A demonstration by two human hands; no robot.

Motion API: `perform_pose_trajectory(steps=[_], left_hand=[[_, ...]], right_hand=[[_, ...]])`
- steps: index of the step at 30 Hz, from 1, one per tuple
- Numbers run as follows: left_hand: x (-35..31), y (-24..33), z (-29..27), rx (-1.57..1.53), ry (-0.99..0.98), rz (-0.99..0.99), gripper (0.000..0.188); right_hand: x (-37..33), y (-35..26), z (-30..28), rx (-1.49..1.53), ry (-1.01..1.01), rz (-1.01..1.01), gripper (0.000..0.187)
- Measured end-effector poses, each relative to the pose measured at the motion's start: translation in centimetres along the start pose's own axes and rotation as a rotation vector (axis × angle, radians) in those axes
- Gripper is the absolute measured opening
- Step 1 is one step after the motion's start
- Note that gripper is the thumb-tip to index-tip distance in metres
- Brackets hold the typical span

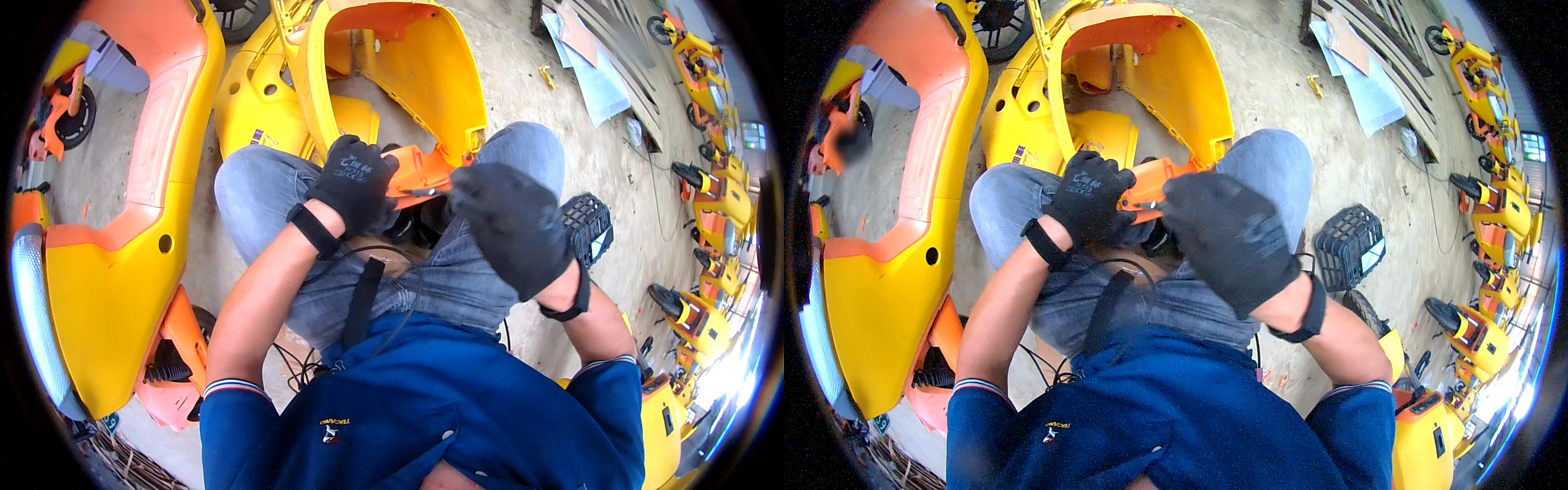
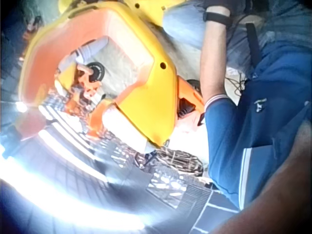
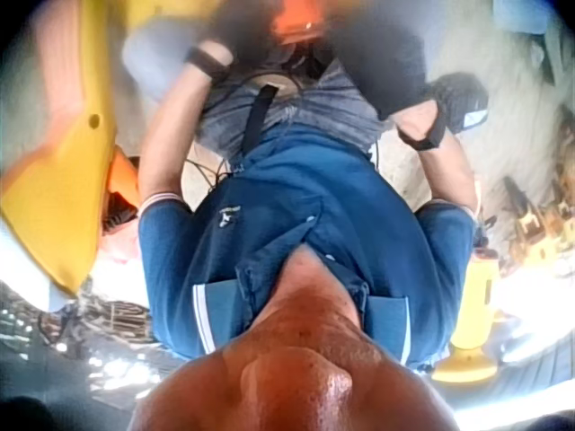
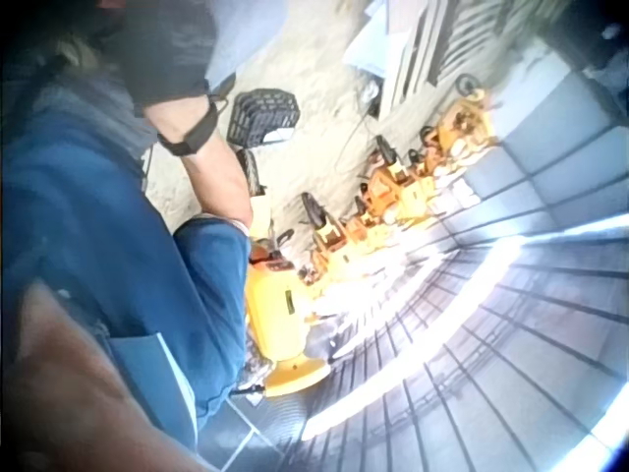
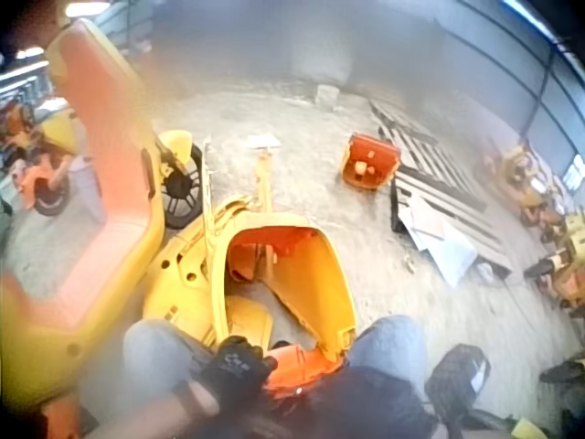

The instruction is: The person sits on the floor and assembles parts of a yellow and orange children's scooter. They handle a yellow plastic body part, insert a screw, and use a screwdriver to tighten it into place.

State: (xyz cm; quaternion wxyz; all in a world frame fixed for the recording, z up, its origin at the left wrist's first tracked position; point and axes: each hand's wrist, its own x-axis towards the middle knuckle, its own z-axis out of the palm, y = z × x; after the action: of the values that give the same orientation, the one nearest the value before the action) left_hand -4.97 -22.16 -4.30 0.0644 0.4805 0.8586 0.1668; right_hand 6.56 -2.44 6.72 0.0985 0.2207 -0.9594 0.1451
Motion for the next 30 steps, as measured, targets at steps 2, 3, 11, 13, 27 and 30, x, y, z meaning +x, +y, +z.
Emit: perform_pose_trajectory(steps=[2, 3, 11, 13, 27, 30], left_hand=[[0.0, 0.2, -0.3, -0.008, 0.010, 0.020, 0.038], [0.0, 0.2, -0.3, 0.000, 0.030, 0.031, 0.038], [-0.1, 0.8, -1.0, -0.019, 0.078, 0.036, 0.049], [-0.1, 1.0, -2.1, -0.143, 0.140, 0.023, 0.052], [0.3, -3.9, 0.2, -0.493, 0.332, -0.793, 0.072], [0.8, -3.7, -0.4, -0.546, 0.207, -0.912, 0.065]], right_hand=[[0.7, 0.5, -1.6, 0.189, 0.009, 0.381, 0.017], [1.3, 0.7, -2.2, 0.316, 0.068, 0.583, 0.016], [-0.5, 4.0, -1.6, 1.517, 0.443, 0.955, 0.037], [-0.8, 4.2, -0.9, 1.701, 0.454, 0.932, 0.035], [1.5, 3.9, 2.4, 1.831, 0.302, 0.857, 0.042], [2.6, 3.7, 2.8, 1.817, 0.280, 0.870, 0.040]])
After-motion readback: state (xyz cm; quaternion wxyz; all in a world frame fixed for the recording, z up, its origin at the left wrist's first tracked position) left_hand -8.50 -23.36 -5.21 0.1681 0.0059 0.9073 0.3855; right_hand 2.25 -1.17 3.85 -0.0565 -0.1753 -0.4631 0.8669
